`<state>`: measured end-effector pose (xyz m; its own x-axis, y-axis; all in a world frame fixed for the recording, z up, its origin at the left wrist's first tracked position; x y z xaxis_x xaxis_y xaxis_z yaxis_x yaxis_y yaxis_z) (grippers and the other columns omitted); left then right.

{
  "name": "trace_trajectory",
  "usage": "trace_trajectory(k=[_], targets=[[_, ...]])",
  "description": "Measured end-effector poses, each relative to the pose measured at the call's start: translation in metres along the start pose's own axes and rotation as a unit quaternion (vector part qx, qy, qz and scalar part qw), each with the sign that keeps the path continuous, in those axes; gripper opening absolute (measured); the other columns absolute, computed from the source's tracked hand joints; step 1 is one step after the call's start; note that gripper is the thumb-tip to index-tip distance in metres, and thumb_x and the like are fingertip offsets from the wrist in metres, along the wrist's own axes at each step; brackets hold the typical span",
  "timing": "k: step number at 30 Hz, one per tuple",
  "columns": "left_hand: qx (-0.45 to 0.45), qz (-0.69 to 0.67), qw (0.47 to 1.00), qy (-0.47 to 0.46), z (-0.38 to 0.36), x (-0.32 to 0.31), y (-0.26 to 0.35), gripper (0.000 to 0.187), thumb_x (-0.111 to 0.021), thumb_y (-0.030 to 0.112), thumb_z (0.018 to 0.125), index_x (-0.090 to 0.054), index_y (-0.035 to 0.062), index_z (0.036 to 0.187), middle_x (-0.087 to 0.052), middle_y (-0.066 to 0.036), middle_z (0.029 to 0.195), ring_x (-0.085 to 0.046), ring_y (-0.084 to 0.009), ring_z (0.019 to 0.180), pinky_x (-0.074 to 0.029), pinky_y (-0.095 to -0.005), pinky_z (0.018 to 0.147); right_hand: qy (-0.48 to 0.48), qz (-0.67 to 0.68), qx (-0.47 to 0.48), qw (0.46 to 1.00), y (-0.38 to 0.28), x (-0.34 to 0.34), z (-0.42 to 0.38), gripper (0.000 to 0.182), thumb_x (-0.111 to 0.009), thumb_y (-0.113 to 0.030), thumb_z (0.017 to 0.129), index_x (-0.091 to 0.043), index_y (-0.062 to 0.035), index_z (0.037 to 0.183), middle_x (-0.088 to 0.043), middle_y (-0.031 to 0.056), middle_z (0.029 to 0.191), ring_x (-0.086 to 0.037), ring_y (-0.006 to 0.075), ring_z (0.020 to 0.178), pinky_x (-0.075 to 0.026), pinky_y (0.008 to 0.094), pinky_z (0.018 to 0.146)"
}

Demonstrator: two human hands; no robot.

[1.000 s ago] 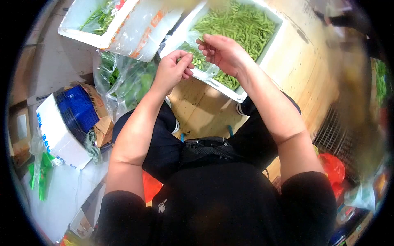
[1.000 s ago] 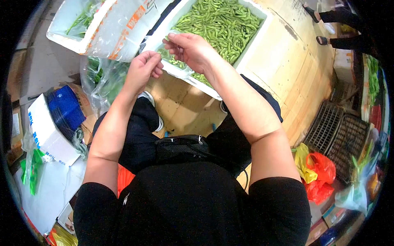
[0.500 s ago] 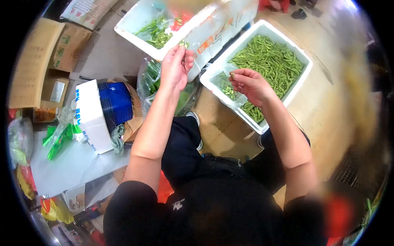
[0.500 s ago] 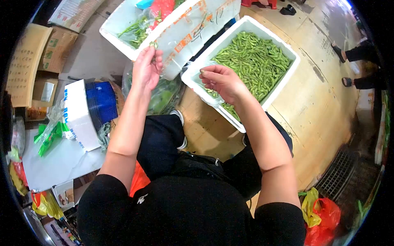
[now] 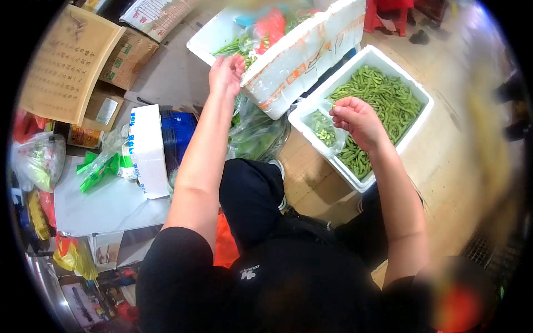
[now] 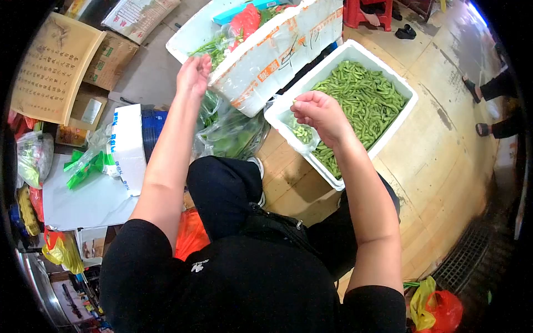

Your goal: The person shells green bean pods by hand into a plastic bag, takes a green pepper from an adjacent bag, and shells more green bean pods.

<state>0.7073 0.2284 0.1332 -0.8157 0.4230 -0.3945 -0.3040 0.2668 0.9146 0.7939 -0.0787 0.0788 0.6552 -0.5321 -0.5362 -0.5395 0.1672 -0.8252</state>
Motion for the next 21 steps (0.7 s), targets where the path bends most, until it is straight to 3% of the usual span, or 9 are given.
trace_trajectory(k=[1,4,5,7,9,13,21], targets=[[-0.011,0.004,1.0,0.025,-0.005,0.003,-0.003,0.039,-0.048,0.004,0.087,-0.036,-0.0001,0.125,-0.059,-0.012,0.088,-0.055,-0.0131,0.064,-0.05,-0.0228,0.059,-0.009,-0.004,0.001,1.0,0.0,0.001,-0.001,0.012,-0.061,-0.01,0.08,-0.058,-0.0029,0.089,-0.061,0.0033,0.081,-0.056,0.0096,0.07,-0.046,0.0221,0.065],[-0.036,0.112,0.985,-0.129,-0.051,-0.015,-0.024,0.031,-0.05,0.004,0.087,-0.046,-0.0001,0.117,-0.06,-0.009,0.088,-0.055,-0.0108,0.063,-0.049,-0.0222,0.057,-0.01,-0.031,-0.007,0.999,-0.001,0.001,-0.005,0.014,-0.061,-0.011,0.082,-0.058,-0.0031,0.094,-0.062,0.0036,0.081,-0.056,0.0086,0.068,-0.047,0.0218,0.064],[0.0,0.149,0.973,-0.177,-0.074,-0.024,-0.039,0.022,-0.052,0.007,0.087,-0.054,0.0009,0.108,-0.061,-0.008,0.089,-0.055,-0.0092,0.063,-0.049,-0.021,0.057,-0.009,-0.027,-0.001,1.0,-0.001,0.002,-0.006,0.016,-0.061,-0.011,0.082,-0.058,-0.0024,0.094,-0.062,0.0041,0.081,-0.056,0.0086,0.069,-0.047,0.0219,0.065],[0.09,0.148,0.954,-0.246,-0.118,-0.039,-0.07,0.022,-0.053,0.01,0.087,-0.055,0.0004,0.107,-0.061,-0.008,0.091,-0.057,-0.0092,0.066,-0.05,-0.0207,0.058,-0.009,-0.025,0.002,1.0,0.0,0.001,-0.005,0.018,-0.061,-0.012,0.082,-0.059,-0.0011,0.096,-0.062,0.0049,0.082,-0.056,0.0087,0.069,-0.047,0.0219,0.065],[0.123,0.119,0.945,-0.28,-0.147,-0.052,-0.084,0.025,-0.055,0.012,0.087,-0.055,-0.0007,0.108,-0.062,-0.009,0.093,-0.058,-0.0091,0.069,-0.05,-0.0202,0.06,-0.004,-0.03,0.007,1.0,0.001,0.002,-0.002,0.022,-0.062,-0.013,0.082,-0.059,0.0003,0.099,-0.063,0.0054,0.083,-0.057,0.0092,0.071,-0.047,0.022,0.066],[0.129,0.107,0.945,-0.281,-0.167,-0.065,-0.094,0.03,-0.058,0.011,0.085,-0.052,-0.0017,0.112,-0.061,-0.009,0.097,-0.058,-0.0078,0.071,-0.05,-0.0189,0.062,0.003,-0.083,0.022,0.996,0.001,0.001,-0.002,0.023,-0.062,-0.015,0.082,-0.06,0.0009,0.098,-0.062,0.0048,0.082,-0.057,0.009,0.071,-0.046,0.0215,0.065],[0.162,0.084,0.948,-0.259,-0.173,-0.058,-0.112,0.021,-0.062,0.008,0.082,-0.058,-0.0011,0.1,-0.061,-0.005,0.079,-0.058,-0.0083,0.064,-0.05,-0.0183,0.059,0.005,-0.148,0.001,0.989,0.011,0.003,0.002,0.014,-0.064,-0.013,0.08,-0.061,-0.0011,0.087,-0.059,0.0021,0.073,-0.055,0.0086,0.065,-0.045,0.0212,0.06]])
Point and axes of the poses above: each hand's wrist, its own z-axis towards the middle knuckle, its own x-axis out of the back of the hand, y = z × x, the point moved 7 cm from there along z, towards the middle knuckle
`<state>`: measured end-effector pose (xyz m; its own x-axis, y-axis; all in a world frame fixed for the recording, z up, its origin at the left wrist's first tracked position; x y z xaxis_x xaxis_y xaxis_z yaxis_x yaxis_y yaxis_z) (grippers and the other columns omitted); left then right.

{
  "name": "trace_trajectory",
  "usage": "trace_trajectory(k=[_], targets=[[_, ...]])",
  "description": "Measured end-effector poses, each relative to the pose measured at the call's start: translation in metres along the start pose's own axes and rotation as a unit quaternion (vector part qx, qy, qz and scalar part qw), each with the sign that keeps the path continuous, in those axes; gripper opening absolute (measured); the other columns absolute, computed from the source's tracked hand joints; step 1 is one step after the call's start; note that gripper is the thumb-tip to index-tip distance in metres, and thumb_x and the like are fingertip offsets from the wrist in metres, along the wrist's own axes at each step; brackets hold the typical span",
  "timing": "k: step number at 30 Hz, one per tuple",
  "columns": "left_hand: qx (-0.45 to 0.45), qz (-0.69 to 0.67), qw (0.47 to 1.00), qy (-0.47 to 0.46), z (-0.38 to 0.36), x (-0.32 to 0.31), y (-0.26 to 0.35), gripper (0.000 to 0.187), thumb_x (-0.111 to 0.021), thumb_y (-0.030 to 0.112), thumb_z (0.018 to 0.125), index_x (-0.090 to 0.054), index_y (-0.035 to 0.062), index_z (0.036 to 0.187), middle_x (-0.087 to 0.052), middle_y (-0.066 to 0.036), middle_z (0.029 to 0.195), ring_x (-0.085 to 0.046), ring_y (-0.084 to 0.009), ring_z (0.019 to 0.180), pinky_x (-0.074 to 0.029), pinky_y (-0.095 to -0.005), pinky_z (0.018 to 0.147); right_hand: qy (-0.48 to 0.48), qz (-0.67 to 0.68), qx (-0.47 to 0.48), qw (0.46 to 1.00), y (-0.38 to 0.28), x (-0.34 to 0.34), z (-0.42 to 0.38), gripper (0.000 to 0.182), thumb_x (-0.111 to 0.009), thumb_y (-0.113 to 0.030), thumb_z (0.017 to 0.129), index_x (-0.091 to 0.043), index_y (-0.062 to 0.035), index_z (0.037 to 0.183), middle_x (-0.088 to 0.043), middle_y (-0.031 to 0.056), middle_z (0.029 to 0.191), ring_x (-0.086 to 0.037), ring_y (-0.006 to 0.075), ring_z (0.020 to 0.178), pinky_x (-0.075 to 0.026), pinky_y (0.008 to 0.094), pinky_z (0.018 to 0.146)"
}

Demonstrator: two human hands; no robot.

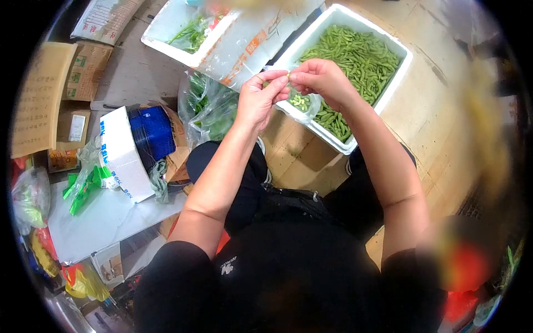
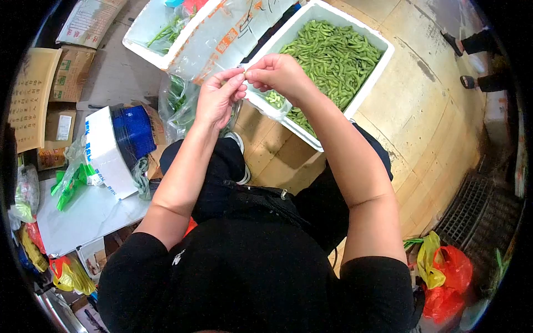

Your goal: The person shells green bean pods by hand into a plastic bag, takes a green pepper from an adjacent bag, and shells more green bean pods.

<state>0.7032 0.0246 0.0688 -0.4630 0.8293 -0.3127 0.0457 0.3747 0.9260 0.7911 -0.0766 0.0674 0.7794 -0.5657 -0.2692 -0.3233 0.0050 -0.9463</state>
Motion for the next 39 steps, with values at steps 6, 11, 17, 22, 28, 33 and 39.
trace_trajectory(k=[6,11,17,22,28,33,39], targets=[[0.013,-0.052,0.999,0.005,0.0,0.01,-0.008,0.019,-0.06,0.008,0.083,-0.058,-0.0007,0.1,-0.061,-0.006,0.078,-0.059,-0.0086,0.063,-0.051,-0.017,0.058,-0.016,0.029,-0.02,0.999,0.005,-0.007,0.002,0.015,-0.064,-0.012,0.08,-0.061,-0.0014,0.09,-0.06,0.0021,0.075,-0.056,0.0083,0.066,-0.046,0.0213,0.061],[0.021,-0.063,0.998,-0.001,-0.001,0.011,-0.007,0.022,-0.057,0.007,0.084,-0.055,-0.0015,0.105,-0.062,-0.007,0.08,-0.059,-0.0087,0.064,-0.051,-0.0173,0.059,-0.019,0.037,-0.03,0.999,0.012,-0.008,0.007,0.01,-0.063,-0.012,0.08,-0.062,-0.0027,0.085,-0.062,0.0029,0.075,-0.056,0.0084,0.065,-0.046,0.022,0.06],[0.014,-0.049,0.999,-0.018,-0.001,0.01,-0.009,0.023,-0.057,0.007,0.084,-0.055,-0.0017,0.106,-0.062,-0.009,0.083,-0.059,-0.0092,0.067,-0.051,-0.0182,0.06,-0.022,0.042,-0.04,0.998,0.012,-0.009,0.006,0.014,-0.062,-0.016,0.082,-0.059,-0.0034,0.087,-0.06,0.0017,0.076,-0.056,0.008,0.067,-0.046,0.021,0.061],[-0.017,0.007,1.0,0.002,0.0,0.012,-0.007,0.022,-0.058,0.006,0.084,-0.056,-0.0023,0.104,-0.062,-0.009,0.083,-0.059,-0.0102,0.067,-0.051,-0.0193,0.061,-0.019,0.049,-0.036,0.998,0.012,-0.007,0.007,0.016,-0.062,-0.015,0.082,-0.059,-0.0025,0.091,-0.06,0.0018,0.076,-0.055,0.0083,0.069,-0.045,0.0206,0.062],[-0.01,0.004,0.999,0.039,-0.003,0.012,-0.013,0.019,-0.06,0.004,0.082,-0.057,-0.0028,0.099,-0.061,-0.009,0.082,-0.059,-0.0111,0.067,-0.051,-0.02,0.06,0.015,-0.071,0.016,0.997,0.009,-0.003,0.008,0.014,-0.063,-0.009,0.078,-0.062,-0.0007,0.09,-0.063,0.004,0.078,-0.057,0.0087,0.068,-0.047,0.0218,0.061],[0.024,-0.045,0.998,0.023,-0.003,0.01,-0.021,0.02,-0.062,0.004,0.081,-0.056,-0.003,0.098,-0.061,-0.008,0.08,-0.06,-0.0114,0.067,-0.052,-0.0198,0.059,0.045,-0.136,0.073,0.987,0.004,-0.001,0.009,0.013,-0.064,-0.008,0.078,-0.065,-0.0004,0.089,-0.064,0.005,0.079,-0.058,0.0085,0.07,-0.048,0.0223,0.063],[0.045,-0.077,0.996,0.03,-0.003,0.012,-0.027,0.021,-0.063,0.007,0.081,-0.055,-0.0027,0.098,-0.061,-0.007,0.079,-0.06,-0.0106,0.064,-0.052,-0.0192,0.056,0.02,-0.12,0.061,0.991,0.003,-0.004,0.008,0.017,-0.062,-0.01,0.079,-0.065,-0.001,0.094,-0.063,0.0026,0.078,-0.055,0.0075,0.07,-0.047,0.0221,0.064]])
Point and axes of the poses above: each hand's wrist, its own z-axis towards the middle knuckle, its own x-axis out of the back of the hand, y = z × x, the point moved 7 cm from there along z, towards the middle knuckle
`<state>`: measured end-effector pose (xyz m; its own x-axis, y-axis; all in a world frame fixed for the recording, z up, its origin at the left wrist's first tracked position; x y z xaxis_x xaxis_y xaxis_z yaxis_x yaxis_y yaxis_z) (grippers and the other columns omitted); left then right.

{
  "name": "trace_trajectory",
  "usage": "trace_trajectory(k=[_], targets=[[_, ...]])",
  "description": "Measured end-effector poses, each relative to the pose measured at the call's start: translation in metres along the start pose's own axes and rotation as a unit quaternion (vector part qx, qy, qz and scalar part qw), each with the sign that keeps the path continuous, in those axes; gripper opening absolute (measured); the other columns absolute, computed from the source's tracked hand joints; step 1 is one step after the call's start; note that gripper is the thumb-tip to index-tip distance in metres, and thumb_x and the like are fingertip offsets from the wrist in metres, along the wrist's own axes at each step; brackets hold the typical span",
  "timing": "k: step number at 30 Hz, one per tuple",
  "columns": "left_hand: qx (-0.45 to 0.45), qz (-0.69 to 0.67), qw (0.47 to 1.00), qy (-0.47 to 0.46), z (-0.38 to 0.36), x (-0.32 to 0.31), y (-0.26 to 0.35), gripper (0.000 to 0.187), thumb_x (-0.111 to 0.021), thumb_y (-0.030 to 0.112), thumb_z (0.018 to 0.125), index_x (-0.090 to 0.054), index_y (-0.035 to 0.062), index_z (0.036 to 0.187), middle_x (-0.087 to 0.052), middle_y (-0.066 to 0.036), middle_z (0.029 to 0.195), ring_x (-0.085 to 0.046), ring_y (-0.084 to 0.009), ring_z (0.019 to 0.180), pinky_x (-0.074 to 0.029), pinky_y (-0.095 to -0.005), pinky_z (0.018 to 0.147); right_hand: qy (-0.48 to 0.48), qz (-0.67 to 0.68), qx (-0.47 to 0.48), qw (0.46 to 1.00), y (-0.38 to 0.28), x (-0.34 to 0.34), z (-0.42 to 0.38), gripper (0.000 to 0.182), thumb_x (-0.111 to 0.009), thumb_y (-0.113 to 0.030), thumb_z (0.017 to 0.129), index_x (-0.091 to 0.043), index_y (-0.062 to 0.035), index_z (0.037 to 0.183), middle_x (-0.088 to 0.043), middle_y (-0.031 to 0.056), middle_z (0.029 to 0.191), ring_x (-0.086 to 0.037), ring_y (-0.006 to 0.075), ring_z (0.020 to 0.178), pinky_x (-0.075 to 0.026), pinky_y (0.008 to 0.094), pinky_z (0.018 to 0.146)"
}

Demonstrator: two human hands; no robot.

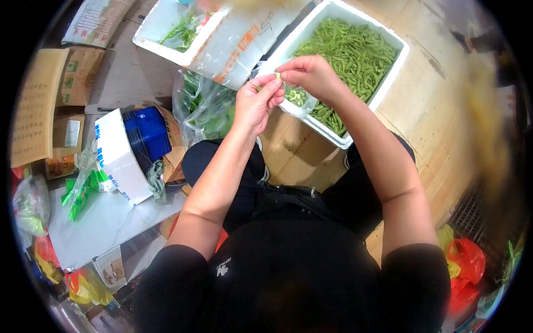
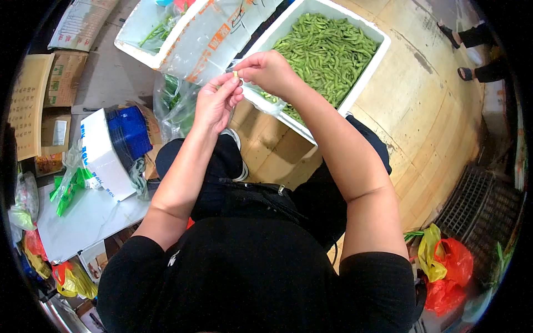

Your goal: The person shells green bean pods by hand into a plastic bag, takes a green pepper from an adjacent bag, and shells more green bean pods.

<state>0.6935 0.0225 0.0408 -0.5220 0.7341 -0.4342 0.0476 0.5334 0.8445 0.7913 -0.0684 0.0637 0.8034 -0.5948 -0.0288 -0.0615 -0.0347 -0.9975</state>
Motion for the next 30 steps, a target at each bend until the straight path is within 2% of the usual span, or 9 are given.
trace_trajectory(k=[5,8,11,15,20,23,27,28,30], targets=[[0.002,-0.009,1.0,-0.008,0.001,-0.001,-0.002,0.017,-0.06,0.007,0.082,-0.057,-0.0014,0.097,-0.061,-0.007,0.079,-0.06,-0.0104,0.065,-0.053,-0.0191,0.057,0.005,-0.001,-0.007,1.0,-0.001,0.0,-0.001,0.017,-0.06,-0.008,0.08,-0.065,-0.0016,0.095,-0.062,0.0018,0.077,-0.055,0.0076,0.069,-0.047,0.0223,0.064],[0.005,-0.04,0.999,-0.022,0.004,0.001,-0.005,0.015,-0.06,0.006,0.082,-0.056,-0.0003,0.095,-0.061,-0.007,0.079,-0.06,-0.0102,0.064,-0.053,-0.0188,0.056,0.016,-0.062,0.031,0.997,-0.005,0.002,-0.001,0.018,-0.059,-0.007,0.079,-0.065,-0.0015,0.095,-0.066,0.0081,0.079,-0.06,0.0101,0.07,-0.048,0.0236,0.064],[0.026,-0.02,0.999,-0.008,0.009,0.012,-0.015,0.017,-0.062,0.007,0.081,-0.052,0.0012,0.095,-0.06,-0.007,0.079,-0.059,-0.0105,0.064,-0.052,-0.0201,0.056,0.034,-0.17,0.04,0.984,-0.009,0.011,-0.002,0.021,-0.055,-0.008,0.078,-0.065,-0.0042,0.097,-0.065,0.0092,0.076,-0.06,0.01,0.068,-0.048,0.0235,0.063],[0.092,0.057,0.994,0.033,0.028,0.043,-0.057,0.018,-0.063,0.007,0.08,-0.052,0.0022,0.093,-0.059,-0.005,0.077,-0.057,-0.0096,0.062,-0.05,-0.0194,0.053,0.086,-0.207,0.077,0.972,-0.019,0.029,-0.003,0.024,-0.054,-0.013,0.077,-0.065,-0.0086,0.097,-0.065,0.0104,0.078,-0.062,0.0166,0.068,-0.049,0.0287,0.066],[0.165,0.103,0.98,0.045,0.065,0.055,-0.093,0.025,-0.057,0.004,0.082,-0.048,-0.0002,0.106,-0.058,-0.004,0.079,-0.057,-0.008,0.061,-0.051,-0.0179,0.053,0.083,-0.219,0.099,0.967,-0.021,0.032,-0.002,0.023,-0.054,-0.015,0.077,-0.065,-0.0085,0.096,-0.065,0.0118,0.082,-0.062,0.0211,0.072,-0.049,0.0319,0.07],[0.162,0.091,0.98,0.077,0.078,0.058,-0.096,0.029,-0.057,0.002,0.081,-0.047,0.0001,0.109,-0.059,-0.004,0.077,-0.055,-0.0081,0.056,-0.049,-0.0178,0.05,0.08,-0.211,0.088,0.97,-0.021,0.035,-0.003,0.023,-0.055,-0.015,0.077,-0.065,-0.0081,0.096,-0.065,0.0121,0.084,-0.063,0.0221,0.075,-0.049,0.0323,0.07],[0.159,0.001,0.987,-0.006,0.076,0.034,-0.076,0.041,-0.049,-0.002,0.083,-0.037,-0.0015,0.122,-0.058,-0.012,0.092,-0.058,-0.0139,0.07,-0.053,-0.0238,0.062,0.092,-0.249,0.081,0.961,-0.019,0.04,-0.003,0.022,-0.055,-0.013,0.076,-0.066,-0.008,0.095,-0.065,0.0145,0.086,-0.063,0.0239,0.077,-0.049,0.0334,0.071],[0.163,-0.004,0.985,-0.058,0.072,0.027,-0.07,0.046,-0.045,-0.002,0.084,-0.031,-0.0016,0.127,-0.055,-0.015,0.103,-0.058,-0.018,0.082,-0.052,-0.0276,0.072,0.088,-0.251,0.081,0.961,-0.015,0.04,-0.002,0.021,-0.055,-0.013,0.076,-0.066,-0.008,0.094,-0.064,0.015,0.086,-0.063,0.0244,0.078,-0.049,0.0338,0.071],[0.15,0.018,0.983,-0.102,0.06,0.014,-0.051,0.046,-0.043,-0.002,0.085,-0.029,-0.0012,0.129,-0.053,-0.016,0.106,-0.057,-0.0191,0.086,-0.05,-0.0283,0.076,0.086,-0.253,0.08,0.96,-0.009,0.038,0.0,0.021,-0.056,-0.012,0.076,-0.066,-0.0082,0.094,-0.064,0.0157,0.086,-0.063,0.0254,0.078,-0.049,0.0344,0.071]])
Point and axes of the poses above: each hand's wrist, its own z-axis towards the middle knuckle, its own x-axis out of the back of the hand, y = z × x, the point moved 7 cm from there along z, towards the middle knuckle
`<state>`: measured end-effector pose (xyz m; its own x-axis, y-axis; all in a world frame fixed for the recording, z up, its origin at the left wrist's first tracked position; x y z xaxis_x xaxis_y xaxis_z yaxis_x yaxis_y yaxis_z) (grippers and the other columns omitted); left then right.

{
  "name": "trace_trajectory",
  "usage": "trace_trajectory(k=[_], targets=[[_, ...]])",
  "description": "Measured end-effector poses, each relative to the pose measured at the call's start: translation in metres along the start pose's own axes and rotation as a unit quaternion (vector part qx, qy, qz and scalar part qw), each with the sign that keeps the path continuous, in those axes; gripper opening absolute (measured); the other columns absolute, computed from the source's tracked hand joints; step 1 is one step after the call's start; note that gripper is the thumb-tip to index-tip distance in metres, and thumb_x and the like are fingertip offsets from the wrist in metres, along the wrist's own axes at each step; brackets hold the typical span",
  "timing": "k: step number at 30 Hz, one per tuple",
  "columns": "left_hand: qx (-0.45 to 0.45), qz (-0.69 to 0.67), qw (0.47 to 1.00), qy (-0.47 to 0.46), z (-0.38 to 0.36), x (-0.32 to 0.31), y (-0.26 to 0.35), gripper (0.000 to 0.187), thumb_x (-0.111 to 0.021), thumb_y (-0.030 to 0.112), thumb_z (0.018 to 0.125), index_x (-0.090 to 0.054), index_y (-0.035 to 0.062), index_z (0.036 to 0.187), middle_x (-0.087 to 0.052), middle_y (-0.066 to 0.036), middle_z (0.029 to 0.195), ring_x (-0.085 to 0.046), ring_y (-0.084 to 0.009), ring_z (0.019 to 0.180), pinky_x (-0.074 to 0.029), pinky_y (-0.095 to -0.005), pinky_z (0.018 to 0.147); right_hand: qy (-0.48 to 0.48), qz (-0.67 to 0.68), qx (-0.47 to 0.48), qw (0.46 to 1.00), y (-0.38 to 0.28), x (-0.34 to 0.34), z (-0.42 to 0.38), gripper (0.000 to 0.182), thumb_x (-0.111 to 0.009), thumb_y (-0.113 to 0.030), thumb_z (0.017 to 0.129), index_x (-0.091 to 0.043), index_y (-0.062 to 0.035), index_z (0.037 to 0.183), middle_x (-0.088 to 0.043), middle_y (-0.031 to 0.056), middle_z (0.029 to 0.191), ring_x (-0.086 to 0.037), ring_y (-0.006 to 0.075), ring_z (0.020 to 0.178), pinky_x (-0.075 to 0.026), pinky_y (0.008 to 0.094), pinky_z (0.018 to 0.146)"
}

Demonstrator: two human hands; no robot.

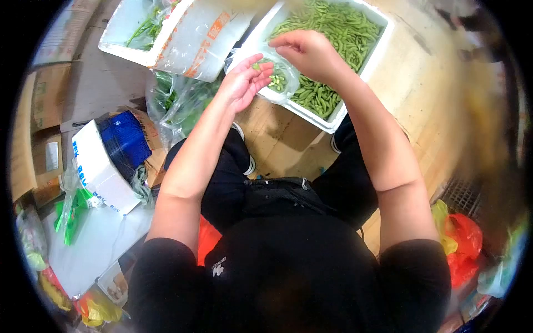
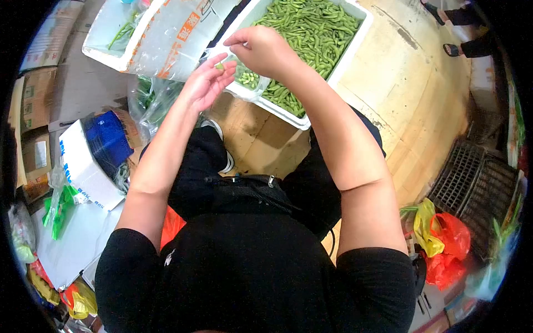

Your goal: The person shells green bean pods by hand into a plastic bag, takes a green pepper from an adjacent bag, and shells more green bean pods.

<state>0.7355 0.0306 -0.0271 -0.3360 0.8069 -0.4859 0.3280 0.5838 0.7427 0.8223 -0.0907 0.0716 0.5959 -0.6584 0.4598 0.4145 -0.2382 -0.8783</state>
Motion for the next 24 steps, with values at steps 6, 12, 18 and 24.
trace_trajectory(k=[6,12,18,24], targets=[[-0.07,0.084,0.992,-0.069,-0.019,-0.004,0.024,0.043,-0.046,0.005,0.087,-0.033,0.0035,0.129,-0.053,-0.008,0.11,-0.055,-0.016,0.096,-0.048,-0.0267,0.08,0.008,-0.079,0.067,0.995,-0.017,-0.027,-0.007,0.027,-0.055,-0.01,0.078,-0.063,-0.0144,0.104,-0.059,0.0124,0.098,-0.06,0.0283,0.085,-0.048,0.0354,0.072],[-0.093,0.152,0.979,-0.099,-0.03,-0.005,0.048,0.045,-0.048,0.006,0.086,-0.035,0.0065,0.129,-0.054,-0.002,0.105,-0.053,-0.009,0.093,-0.043,-0.0222,0.074,0.01,-0.124,0.148,0.981,-0.035,-0.053,0.001,0.024,-0.057,-0.007,0.078,-0.062,-0.0133,0.101,-0.056,0.0094,0.096,-0.059,0.0276,0.081,-0.049,0.0347,0.07],[-0.076,0.175,0.976,-0.101,-0.032,0.011,0.049,0.038,-0.049,0.014,0.088,-0.041,0.0076,0.125,-0.055,0.001,0.104,-0.05,-0.0061,0.092,-0.041,-0.0215,0.073,0.009,-0.124,0.167,0.978,-0.036,-0.062,0.019,0.011,-0.065,-0.004,0.071,-0.061,-0.0039,0.081,-0.056,0.0104,0.072,-0.057,0.028,0.068,-0.047,0.0353,0.06],[-0.182,0.331,0.924,-0.061,-0.03,0.022,0.059,0.022,-0.055,0.017,0.085,-0.06,0.0035,0.102,-0.06,-0.001,0.083,-0.054,-0.0094,0.076,-0.044,-0.0235,0.068,-0.016,-0.152,0.174,0.973,-0.039,-0.064,0.018,0.01,-0.066,-0.005,0.07,-0.061,-0.003,0.078,-0.056,0.0111,0.071,-0.058,0.0286,0.068,-0.047,0.0355,0.06]])
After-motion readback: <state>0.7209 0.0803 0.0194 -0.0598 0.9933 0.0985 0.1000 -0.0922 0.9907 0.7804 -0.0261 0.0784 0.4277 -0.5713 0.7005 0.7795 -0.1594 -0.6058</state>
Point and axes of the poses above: each hand's wrist, its own z-axis towards the middle knuckle, its own x-axis out of the back of the hand, y = z × x, the point moved 7 cm from there along z, towards the middle knuckle
